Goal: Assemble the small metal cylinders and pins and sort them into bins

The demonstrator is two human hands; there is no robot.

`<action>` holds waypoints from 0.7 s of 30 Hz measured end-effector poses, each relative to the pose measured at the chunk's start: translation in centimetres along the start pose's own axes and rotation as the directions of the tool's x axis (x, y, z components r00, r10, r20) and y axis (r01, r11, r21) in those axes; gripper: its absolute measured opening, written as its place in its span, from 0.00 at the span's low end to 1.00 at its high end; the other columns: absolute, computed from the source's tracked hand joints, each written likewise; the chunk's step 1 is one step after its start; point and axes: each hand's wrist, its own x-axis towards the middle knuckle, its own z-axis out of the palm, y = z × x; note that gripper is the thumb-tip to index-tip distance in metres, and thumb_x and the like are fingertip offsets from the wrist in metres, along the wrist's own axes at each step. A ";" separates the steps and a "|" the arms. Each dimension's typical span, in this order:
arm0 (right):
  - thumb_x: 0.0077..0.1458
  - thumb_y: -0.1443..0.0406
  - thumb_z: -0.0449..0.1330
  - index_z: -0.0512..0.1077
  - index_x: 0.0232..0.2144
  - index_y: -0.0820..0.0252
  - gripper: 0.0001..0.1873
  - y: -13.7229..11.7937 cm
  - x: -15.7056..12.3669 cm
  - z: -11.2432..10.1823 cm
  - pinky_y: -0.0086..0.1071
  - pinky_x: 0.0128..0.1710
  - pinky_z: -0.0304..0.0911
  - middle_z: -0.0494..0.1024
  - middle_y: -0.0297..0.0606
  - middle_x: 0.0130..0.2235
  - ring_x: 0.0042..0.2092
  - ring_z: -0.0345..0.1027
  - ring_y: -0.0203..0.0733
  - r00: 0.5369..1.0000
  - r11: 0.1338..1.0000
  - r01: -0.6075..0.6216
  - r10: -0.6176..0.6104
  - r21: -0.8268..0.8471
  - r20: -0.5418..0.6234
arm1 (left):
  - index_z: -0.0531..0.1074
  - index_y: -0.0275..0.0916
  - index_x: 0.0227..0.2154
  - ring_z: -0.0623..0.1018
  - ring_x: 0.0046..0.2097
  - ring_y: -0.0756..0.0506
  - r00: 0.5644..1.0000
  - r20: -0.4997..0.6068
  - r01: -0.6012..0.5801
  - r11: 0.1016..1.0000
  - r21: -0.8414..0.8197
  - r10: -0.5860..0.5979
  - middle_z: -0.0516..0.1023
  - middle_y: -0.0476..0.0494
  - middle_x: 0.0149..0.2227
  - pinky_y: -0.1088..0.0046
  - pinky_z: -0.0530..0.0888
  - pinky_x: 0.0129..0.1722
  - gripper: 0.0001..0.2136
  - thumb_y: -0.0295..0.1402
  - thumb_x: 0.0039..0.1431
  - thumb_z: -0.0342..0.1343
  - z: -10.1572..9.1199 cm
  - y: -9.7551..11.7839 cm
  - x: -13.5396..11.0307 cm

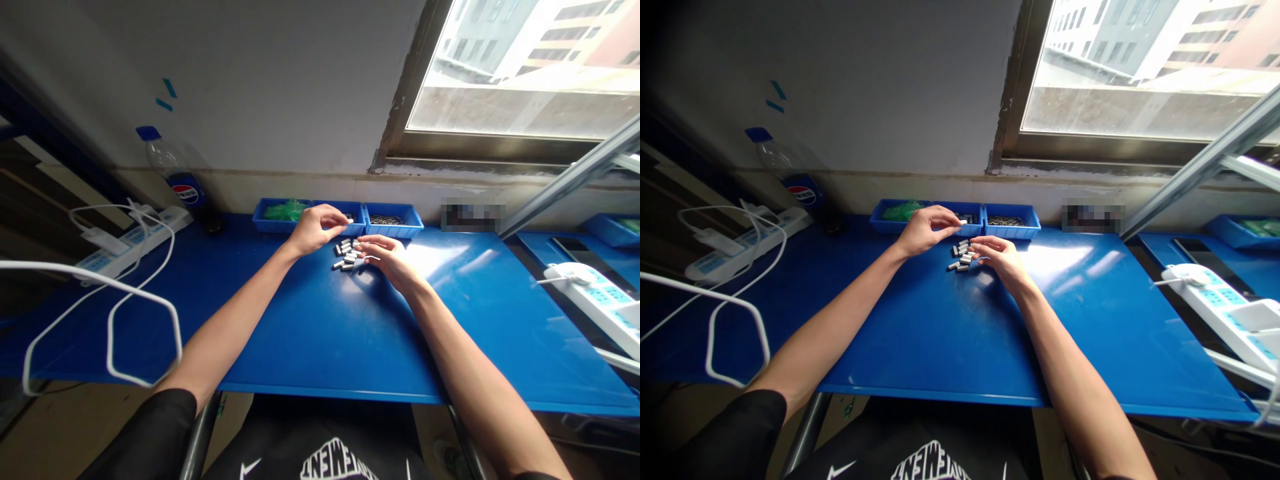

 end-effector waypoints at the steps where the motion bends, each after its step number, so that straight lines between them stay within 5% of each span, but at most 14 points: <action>1: 0.48 0.55 0.75 0.82 0.41 0.55 0.19 0.0 0.0 0.0 0.33 0.39 0.71 0.84 0.41 0.42 0.39 0.78 0.43 1.000 1.000 0.001 -0.001 0.001 0.000 | 0.82 0.34 0.38 0.83 0.43 0.45 0.999 -0.038 -0.011 1.000 0.003 0.011 0.81 0.36 0.48 0.69 0.81 0.47 0.11 0.36 0.55 0.66 0.0 -0.1 0.0; 4: 0.48 0.55 0.75 0.82 0.41 0.56 0.19 0.2 0.1 -0.2 0.32 0.39 0.72 0.84 0.41 0.41 0.39 0.77 0.42 1.000 1.000 -0.006 0.006 0.015 0.002 | 0.82 0.34 0.41 0.83 0.42 0.45 0.999 -0.026 -0.020 0.999 0.043 0.021 0.80 0.35 0.51 0.68 0.81 0.47 0.12 0.34 0.55 0.66 -0.3 -0.2 0.0; 7: 0.47 0.55 0.75 0.82 0.41 0.56 0.19 0.4 0.2 -0.3 0.33 0.39 0.72 0.84 0.42 0.41 0.40 0.78 0.44 1.000 1.000 -0.014 0.014 0.017 -0.003 | 0.83 0.35 0.39 0.83 0.38 0.46 0.989 0.147 -0.019 0.989 0.150 -0.004 0.84 0.38 0.42 0.72 0.80 0.42 0.10 0.33 0.55 0.65 -0.6 0.2 -0.2; 12: 0.46 0.55 0.76 0.82 0.40 0.57 0.19 0.5 0.3 -0.4 0.33 0.39 0.72 0.84 0.41 0.40 0.37 0.77 0.41 1.000 1.000 0.000 0.000 0.019 0.000 | 0.82 0.35 0.32 0.80 0.33 0.47 0.840 0.526 -0.047 0.948 0.314 -0.132 0.82 0.44 0.30 0.77 0.73 0.31 0.07 0.32 0.49 0.68 -0.5 0.7 -0.7; 15: 0.47 0.56 0.76 0.82 0.40 0.57 0.19 0.5 0.3 -0.4 0.32 0.38 0.72 0.84 0.41 0.40 0.36 0.76 0.41 1.000 1.000 -0.008 0.008 0.024 -0.003 | 0.81 0.35 0.30 0.79 0.32 0.48 0.817 0.547 -0.063 0.916 0.396 -0.180 0.82 0.44 0.30 0.78 0.70 0.30 0.06 0.28 0.48 0.66 0.0 0.6 -0.9; 21: 0.48 0.57 0.75 0.83 0.40 0.56 0.17 0.5 0.3 -0.4 0.33 0.38 0.72 0.84 0.41 0.40 0.37 0.76 0.41 1.000 1.000 -0.011 0.011 0.028 0.003 | 0.81 0.36 0.33 0.78 0.31 0.48 0.847 0.505 -0.061 0.915 0.398 -0.163 0.81 0.45 0.30 0.78 0.71 0.30 0.09 0.23 0.47 0.61 -0.3 0.3 -1.0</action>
